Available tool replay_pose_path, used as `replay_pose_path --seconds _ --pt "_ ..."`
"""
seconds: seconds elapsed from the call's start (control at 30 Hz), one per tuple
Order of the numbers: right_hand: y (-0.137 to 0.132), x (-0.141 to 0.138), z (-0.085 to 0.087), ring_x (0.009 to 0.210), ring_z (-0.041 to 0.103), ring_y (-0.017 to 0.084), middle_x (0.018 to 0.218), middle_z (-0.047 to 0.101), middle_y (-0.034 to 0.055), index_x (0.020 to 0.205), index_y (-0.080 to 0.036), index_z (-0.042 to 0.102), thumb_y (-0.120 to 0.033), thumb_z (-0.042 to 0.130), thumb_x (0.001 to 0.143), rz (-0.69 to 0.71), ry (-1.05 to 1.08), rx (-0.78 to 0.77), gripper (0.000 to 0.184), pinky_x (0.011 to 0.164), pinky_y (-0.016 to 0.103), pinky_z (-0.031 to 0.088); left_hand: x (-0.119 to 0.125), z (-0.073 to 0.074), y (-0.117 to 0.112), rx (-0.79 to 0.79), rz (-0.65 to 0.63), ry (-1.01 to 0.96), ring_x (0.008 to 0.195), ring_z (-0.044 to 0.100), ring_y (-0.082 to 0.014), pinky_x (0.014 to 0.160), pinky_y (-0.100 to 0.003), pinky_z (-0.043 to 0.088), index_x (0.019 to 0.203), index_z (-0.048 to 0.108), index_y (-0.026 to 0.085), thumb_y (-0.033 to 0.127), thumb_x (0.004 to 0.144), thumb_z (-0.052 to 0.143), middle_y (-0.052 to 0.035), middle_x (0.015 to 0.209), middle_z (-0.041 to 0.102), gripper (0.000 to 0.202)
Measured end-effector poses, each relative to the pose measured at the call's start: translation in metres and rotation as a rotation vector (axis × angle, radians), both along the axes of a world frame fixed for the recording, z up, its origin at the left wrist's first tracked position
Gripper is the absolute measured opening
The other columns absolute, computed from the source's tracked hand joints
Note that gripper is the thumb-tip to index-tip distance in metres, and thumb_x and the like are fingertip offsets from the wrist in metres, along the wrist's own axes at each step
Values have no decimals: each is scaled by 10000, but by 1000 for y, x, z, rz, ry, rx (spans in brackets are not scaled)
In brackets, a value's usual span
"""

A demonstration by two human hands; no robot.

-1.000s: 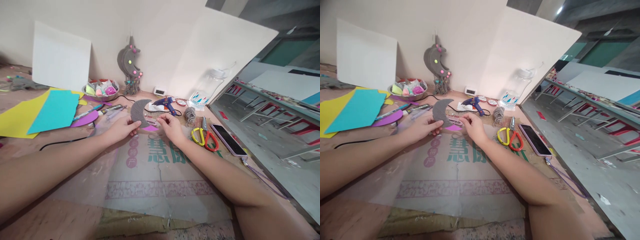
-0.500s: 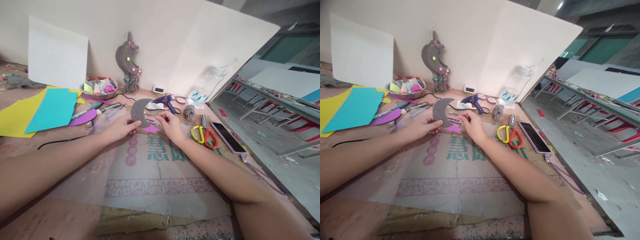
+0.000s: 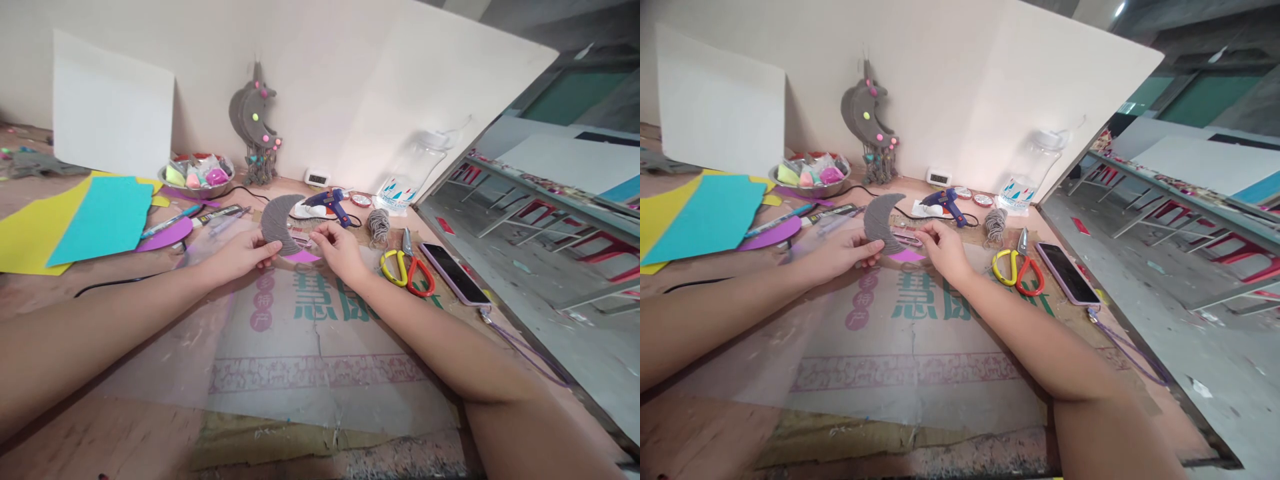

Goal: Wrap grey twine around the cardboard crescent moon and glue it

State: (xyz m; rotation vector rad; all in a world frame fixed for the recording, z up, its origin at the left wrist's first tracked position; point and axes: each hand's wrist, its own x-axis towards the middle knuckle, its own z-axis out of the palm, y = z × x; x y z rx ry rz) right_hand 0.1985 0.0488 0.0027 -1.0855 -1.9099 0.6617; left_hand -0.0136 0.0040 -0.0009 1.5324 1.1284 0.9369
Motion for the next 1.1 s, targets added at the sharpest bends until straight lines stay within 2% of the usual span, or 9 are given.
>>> replay_pose_path --seconds 0.17,0.3,0.4,0.5,0.63,0.8,0.93,1.03,1.1 --pt "1 0 -2 603 448 114 661 523 -24 780 -182 550 -328 535 837 26 -12 1 158 605 251 360 2 4 -3 -24 14 -25 525 465 -102 510 -229 377 638 553 166 445 809 588 15 584 515 330" --pt "1 2 -1 627 440 110 769 535 -7 902 -186 529 -313 504 855 -25 28 55 138 630 251 373 3 6 -5 -39 44 -54 520 459 -107 503 -234 357 622 536 171 450 795 603 15 570 514 335" --pt "-3 3 3 648 432 118 747 495 -3 823 -188 505 -349 466 877 -20 47 127 173 637 257 369 3 5 -5 -51 53 -129 525 457 -102 517 -229 358 643 516 177 429 797 609 21 575 509 309" --pt "-7 3 5 623 424 121 664 477 -13 741 -193 508 -398 458 883 20 -16 116 254 605 255 353 1 1 -3 -48 68 -219 512 448 -96 517 -228 361 663 491 184 412 791 621 32 578 496 292" --pt "-12 1 3 599 448 117 669 539 -8 756 -192 549 -406 552 839 79 -118 109 230 584 250 362 1 -1 1 -21 76 -238 493 441 -91 503 -226 361 692 474 188 415 779 632 42 571 481 290" --pt "-15 1 2 644 494 138 706 586 27 776 -191 577 -398 515 886 147 -287 299 243 636 268 380 3 7 -4 45 117 -168 513 468 -107 514 -235 378 855 542 216 416 752 653 49 615 507 251" --pt "-20 1 5 690 518 159 751 626 51 818 -200 597 -398 493 903 260 -404 439 239 676 289 385 6 9 -10 -14 194 -136 556 520 -140 530 -253 383 755 592 208 471 755 640 21 592 554 267" --pt "-24 1 6 712 531 164 760 632 52 830 -199 596 -413 484 904 328 -411 434 253 689 293 392 8 6 -10 -138 264 -224 590 538 -139 571 -260 408 656 590 173 496 768 615 -10 605 580 343" --pt "-24 1 6 711 530 163 764 624 55 828 -193 589 -407 464 912 292 -360 402 262 685 291 394 8 4 -8 -184 295 -247 596 542 -131 595 -260 421 617 587 155 502 749 635 -24 614 591 374"
